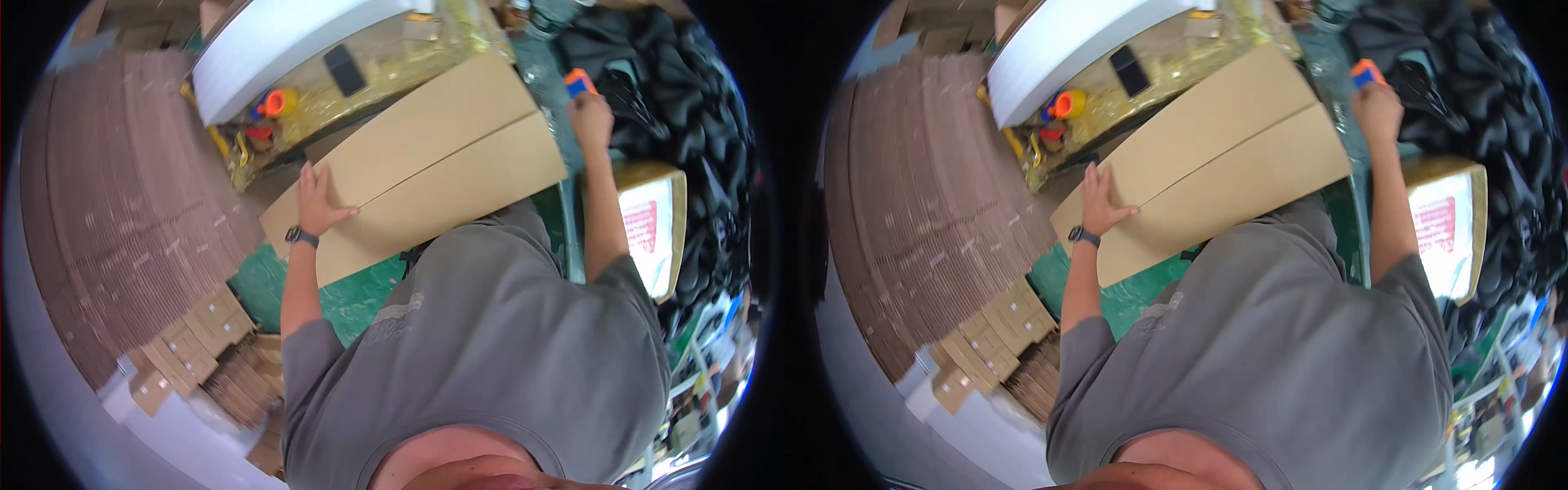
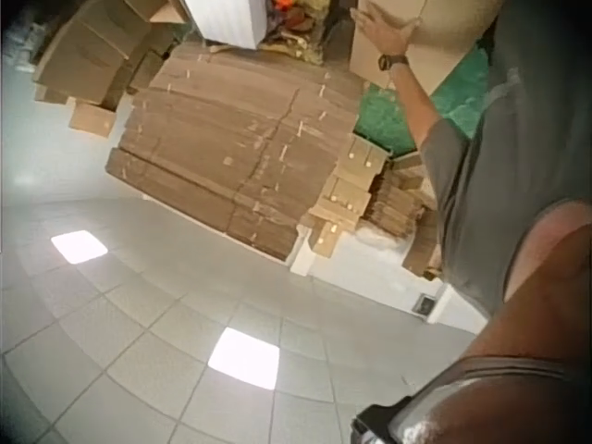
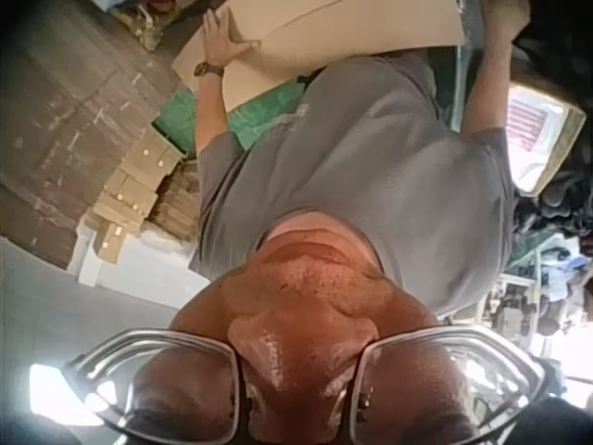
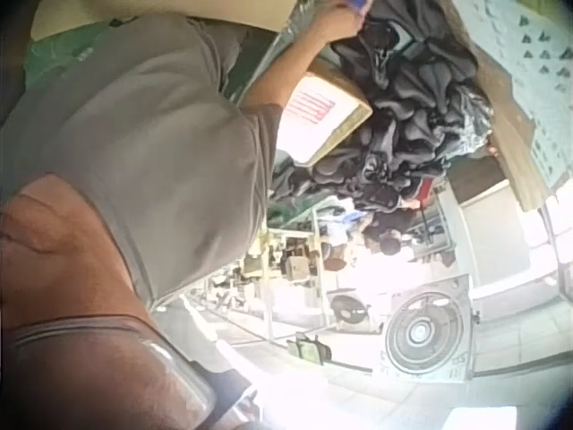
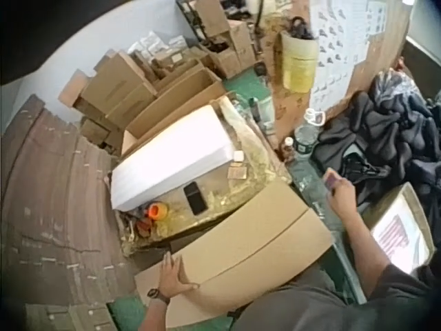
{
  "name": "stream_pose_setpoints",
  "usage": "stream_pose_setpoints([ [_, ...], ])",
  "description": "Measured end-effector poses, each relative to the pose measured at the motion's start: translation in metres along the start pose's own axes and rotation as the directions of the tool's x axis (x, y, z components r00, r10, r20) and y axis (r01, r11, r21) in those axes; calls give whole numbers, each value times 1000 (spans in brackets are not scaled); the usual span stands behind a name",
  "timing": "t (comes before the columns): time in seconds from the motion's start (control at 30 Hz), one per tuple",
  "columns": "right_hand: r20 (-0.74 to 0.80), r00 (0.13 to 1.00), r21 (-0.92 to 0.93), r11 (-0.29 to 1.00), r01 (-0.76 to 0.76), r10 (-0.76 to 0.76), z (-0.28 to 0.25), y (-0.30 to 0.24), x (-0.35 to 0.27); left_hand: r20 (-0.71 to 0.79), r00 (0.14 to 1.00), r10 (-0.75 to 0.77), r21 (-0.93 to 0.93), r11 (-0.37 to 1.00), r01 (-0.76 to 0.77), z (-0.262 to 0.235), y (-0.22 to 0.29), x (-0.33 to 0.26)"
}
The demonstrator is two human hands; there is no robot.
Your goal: Packing bicycle seats into plastic bags and placing them into a cardboard box in a warehouse setting.
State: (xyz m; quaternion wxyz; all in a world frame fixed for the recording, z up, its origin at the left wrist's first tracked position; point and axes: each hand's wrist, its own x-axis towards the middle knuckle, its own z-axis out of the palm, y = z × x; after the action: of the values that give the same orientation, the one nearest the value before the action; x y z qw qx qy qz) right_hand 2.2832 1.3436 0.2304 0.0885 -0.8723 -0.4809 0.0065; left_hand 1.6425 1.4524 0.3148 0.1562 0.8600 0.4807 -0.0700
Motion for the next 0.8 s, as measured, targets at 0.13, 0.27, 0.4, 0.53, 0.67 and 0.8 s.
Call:
stream_pose_setpoints([
  [0.13, -141, 983, 562, 827, -17, 116, -114, -103, -18, 10, 999, -43, -70, 997, 44, 12, -17, -1],
  [0.27, -75, 956, 740, 627, 245, -285, -143, -273, -37, -79, 993, -86, -179, 981, 71, 30, -16, -4],
  [0.4, 254, 733, 689, 649, 321, -631, -76, -438, -8, -172, 978, -117, -267, 961, 68, 31, -18, -11],
  [0.53, 848, 363, 332, 921, 205, -387, 2, -547, 44, -221, 966, -137, -264, 961, 76, 31, -7, -12],
  [0.67, 984, 168, 70, 996, -52, -61, 13, -586, 38, -206, 963, -174, -281, 953, 112, 31, -11, -21],
  [0.8, 962, 235, 165, 982, -97, -139, -58, -581, 28, -212, 960, -183, -323, 940, 107, 38, -18, -20],
])
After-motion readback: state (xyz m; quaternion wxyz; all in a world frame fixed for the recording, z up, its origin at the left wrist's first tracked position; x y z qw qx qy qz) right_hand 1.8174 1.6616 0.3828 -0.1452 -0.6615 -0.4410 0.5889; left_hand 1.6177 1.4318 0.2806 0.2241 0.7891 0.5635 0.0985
